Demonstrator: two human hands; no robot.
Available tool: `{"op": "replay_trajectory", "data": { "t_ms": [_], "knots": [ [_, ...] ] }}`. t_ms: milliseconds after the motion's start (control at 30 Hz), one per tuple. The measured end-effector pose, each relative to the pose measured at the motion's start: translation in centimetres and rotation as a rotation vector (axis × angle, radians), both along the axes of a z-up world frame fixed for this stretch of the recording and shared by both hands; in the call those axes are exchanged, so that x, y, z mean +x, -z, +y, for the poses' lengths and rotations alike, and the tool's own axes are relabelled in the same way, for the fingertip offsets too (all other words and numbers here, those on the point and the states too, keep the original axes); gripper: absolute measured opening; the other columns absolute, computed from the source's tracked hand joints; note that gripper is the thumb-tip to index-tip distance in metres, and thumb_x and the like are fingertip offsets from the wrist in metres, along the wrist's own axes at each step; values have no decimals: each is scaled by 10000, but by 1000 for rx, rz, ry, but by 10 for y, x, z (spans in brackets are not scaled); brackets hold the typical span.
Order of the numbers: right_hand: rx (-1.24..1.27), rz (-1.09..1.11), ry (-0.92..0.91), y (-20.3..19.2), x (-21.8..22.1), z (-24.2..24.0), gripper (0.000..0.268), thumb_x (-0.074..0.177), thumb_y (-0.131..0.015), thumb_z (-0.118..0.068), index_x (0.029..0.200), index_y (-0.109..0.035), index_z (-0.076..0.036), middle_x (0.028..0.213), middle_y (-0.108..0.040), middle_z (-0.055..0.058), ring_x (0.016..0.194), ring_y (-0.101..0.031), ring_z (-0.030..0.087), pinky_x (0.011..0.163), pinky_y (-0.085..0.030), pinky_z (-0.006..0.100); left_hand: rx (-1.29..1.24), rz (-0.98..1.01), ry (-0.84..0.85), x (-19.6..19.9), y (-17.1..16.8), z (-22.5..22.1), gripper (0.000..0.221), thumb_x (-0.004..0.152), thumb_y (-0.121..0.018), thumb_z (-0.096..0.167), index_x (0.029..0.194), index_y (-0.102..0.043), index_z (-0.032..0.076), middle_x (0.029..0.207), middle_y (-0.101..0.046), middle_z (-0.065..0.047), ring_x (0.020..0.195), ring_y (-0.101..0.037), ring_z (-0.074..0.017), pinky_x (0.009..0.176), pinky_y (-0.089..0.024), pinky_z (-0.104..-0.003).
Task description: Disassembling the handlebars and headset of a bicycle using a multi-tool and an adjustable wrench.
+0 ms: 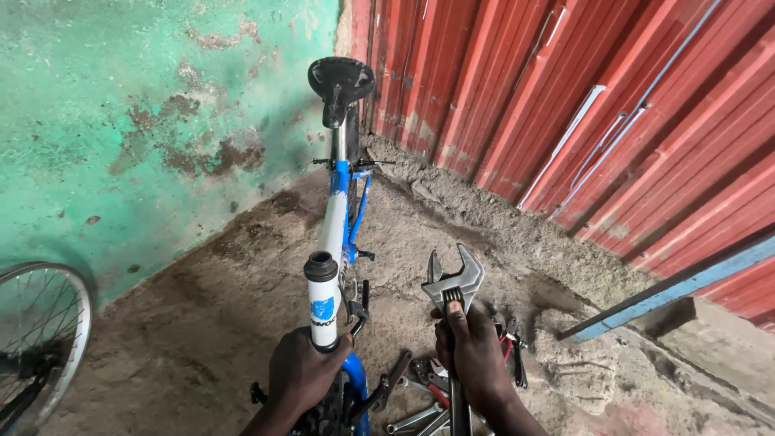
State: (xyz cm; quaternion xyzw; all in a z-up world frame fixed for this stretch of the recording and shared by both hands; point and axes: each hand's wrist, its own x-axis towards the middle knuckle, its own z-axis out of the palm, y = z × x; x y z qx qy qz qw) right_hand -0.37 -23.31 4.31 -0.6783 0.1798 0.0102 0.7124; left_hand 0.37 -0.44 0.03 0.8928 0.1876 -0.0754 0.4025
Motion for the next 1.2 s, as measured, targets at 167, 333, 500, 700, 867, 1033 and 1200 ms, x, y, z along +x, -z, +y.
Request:
{"op": "replay_trajectory", "data": {
  "t_ms": [167,333,500,700,867,1033,1200],
  "knots": [
    [195,37,11,11,1,-4,423,1095,-484,-299,1031,-687,66,651,-459,76,516,-368,168,439,-287,297,3,-14,10,2,5,-1,424,786,-761,521,621,-689,137,605,-702,-17,560,-640,-181,571,-452,-388],
    [68,107,31,8,0,-2,564,1014,-566,-488,850,-689,37,523,-451,67,404,-335,153,371,-247,311,13,-18,3,2,5,-1,433,780,-760,528,613,-677,138,604,-701,-20,560,-655,-187,574,-463,-395],
    [13,-43,-97,6,-2,-1,489,1038,-529,-404,942,-712,39,516,-411,35,381,-327,124,337,-215,285,-1,-48,16,5,11,0,459,799,-774,498,566,-618,134,547,-648,-14,499,-593,-163,529,-415,-382],
    [87,101,-51,8,-4,4,464,1061,-554,-371,912,-697,45,560,-427,48,460,-340,144,406,-225,301,-20,-65,21,4,10,-2,431,811,-758,508,593,-648,153,575,-680,-4,522,-623,-165,545,-438,-380],
    [7,-55,-161,8,-2,8,488,1041,-520,-386,944,-701,57,536,-389,42,403,-320,136,368,-212,294,-23,-110,41,8,17,0,407,818,-775,496,606,-655,171,576,-690,20,497,-609,-132,501,-447,-339],
    [89,16,-182,7,-8,14,502,1032,-501,-431,1017,-671,41,572,-406,63,438,-331,151,399,-224,296,-31,-110,31,9,18,2,394,811,-764,480,594,-636,177,568,-677,27,493,-593,-134,501,-437,-345],
    [-304,33,-327,-18,-22,18,511,1077,-528,-357,656,-535,-68,507,-527,77,443,-449,178,469,-406,332,-51,-99,-13,7,15,-5,346,805,-779,481,641,-701,186,614,-726,35,522,-654,-130,513,-479,-339]
  ]
}}
